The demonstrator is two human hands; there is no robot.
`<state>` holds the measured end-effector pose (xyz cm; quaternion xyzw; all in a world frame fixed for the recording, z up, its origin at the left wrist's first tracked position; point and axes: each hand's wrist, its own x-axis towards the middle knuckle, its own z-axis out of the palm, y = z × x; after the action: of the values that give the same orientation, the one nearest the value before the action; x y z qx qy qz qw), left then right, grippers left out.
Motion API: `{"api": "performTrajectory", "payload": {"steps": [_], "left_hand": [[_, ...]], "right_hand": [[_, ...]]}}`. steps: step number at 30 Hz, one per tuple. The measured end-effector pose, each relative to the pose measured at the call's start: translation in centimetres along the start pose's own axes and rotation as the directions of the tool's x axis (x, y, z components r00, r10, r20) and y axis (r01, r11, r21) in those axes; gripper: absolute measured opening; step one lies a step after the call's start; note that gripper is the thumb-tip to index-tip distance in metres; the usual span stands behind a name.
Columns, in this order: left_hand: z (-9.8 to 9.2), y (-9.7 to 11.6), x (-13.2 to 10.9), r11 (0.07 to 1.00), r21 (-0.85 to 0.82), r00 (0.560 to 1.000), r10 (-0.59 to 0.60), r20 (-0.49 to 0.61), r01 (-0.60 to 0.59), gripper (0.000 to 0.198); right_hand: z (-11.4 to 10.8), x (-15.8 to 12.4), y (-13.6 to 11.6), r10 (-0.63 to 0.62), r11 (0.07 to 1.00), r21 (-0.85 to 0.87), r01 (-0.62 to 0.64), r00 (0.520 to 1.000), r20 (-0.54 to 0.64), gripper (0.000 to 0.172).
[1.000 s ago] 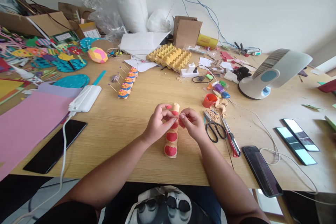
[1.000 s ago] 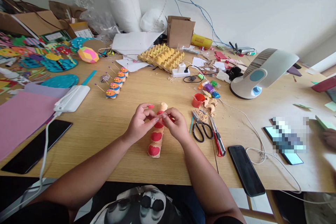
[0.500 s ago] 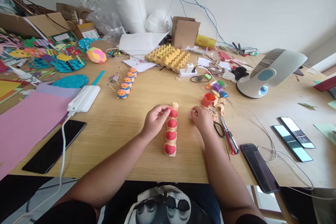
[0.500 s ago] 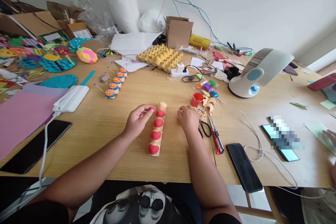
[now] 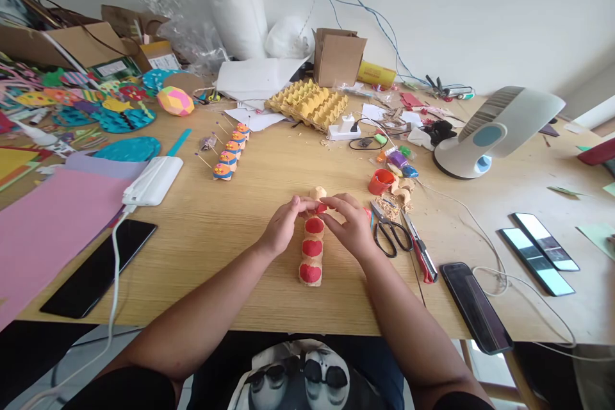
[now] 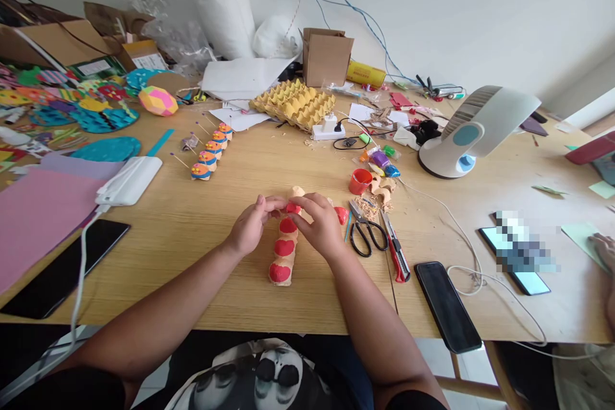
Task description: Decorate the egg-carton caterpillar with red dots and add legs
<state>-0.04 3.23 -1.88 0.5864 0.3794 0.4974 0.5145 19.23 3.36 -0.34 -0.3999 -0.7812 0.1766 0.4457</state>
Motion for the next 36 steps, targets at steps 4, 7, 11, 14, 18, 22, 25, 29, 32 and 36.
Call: {"api": "performTrajectory", "payload": {"steps": [4,7,11,14,18,22,25,29,32,36], "left_hand": [[0.0,-0.4,0.2,0.996,-0.060,0.998,-0.061,0.012,0.061,0.076],[-0.1,-0.3,0.2,0.998,-0.040,0.999,-0.041,0.030,0.043,0.077],[0.0,0.7,-0.1,0.998,0.060,0.999,0.029,0.042,-0.032,0.065],[0.3,1.3,-0.3,0.993,0.108,0.999,0.040,-0.006,-0.039,0.042],[0.6,1.4,-0.4,0.964,0.220,0.983,0.169,-0.070,-0.149,0.021],[0.5,1.6,-0.4,0.896,0.321,0.950,0.309,0.049,-0.308,0.029],[0.4,1.8,-0.5,0.866,0.359,0.937,0.337,0.092,-0.347,0.022],[0.3,1.9,-0.5,0.871,0.380,0.945,0.325,0.029,-0.311,0.018],[0.5,2.0,-0.5,0.898,0.349,0.955,0.295,-0.033,-0.266,0.016],[0.6,2.1,-0.5,0.925,0.315,0.963,0.254,-0.089,-0.215,0.019]], "right_hand": [[-0.2,-0.1,0.0,0.023,0.999,-0.048,-0.022,0.999,0.022,0.021],[-0.3,0.0,-0.3,0.045,0.999,0.008,-0.045,0.999,0.013,0.020],[-0.2,0.2,-0.5,0.108,0.987,0.127,-0.100,0.992,-0.061,0.019],[-0.2,0.3,-0.3,0.258,0.936,0.270,-0.227,0.962,-0.086,0.022],[-0.3,0.5,-0.3,0.433,0.775,0.473,-0.418,0.898,0.082,0.034],[-0.5,0.7,-1.2,0.420,0.686,0.522,-0.507,0.861,0.286,0.041],[-0.6,0.8,-1.7,0.389,0.678,0.526,-0.513,0.858,0.336,0.044],[-0.9,0.8,-1.2,0.427,0.728,0.467,-0.503,0.865,0.266,0.048],[-1.1,0.8,-0.1,0.507,0.739,0.453,-0.499,0.855,0.114,0.048],[-1.3,0.8,0.5,0.559,0.747,0.435,-0.502,0.829,-0.005,0.042]]}}
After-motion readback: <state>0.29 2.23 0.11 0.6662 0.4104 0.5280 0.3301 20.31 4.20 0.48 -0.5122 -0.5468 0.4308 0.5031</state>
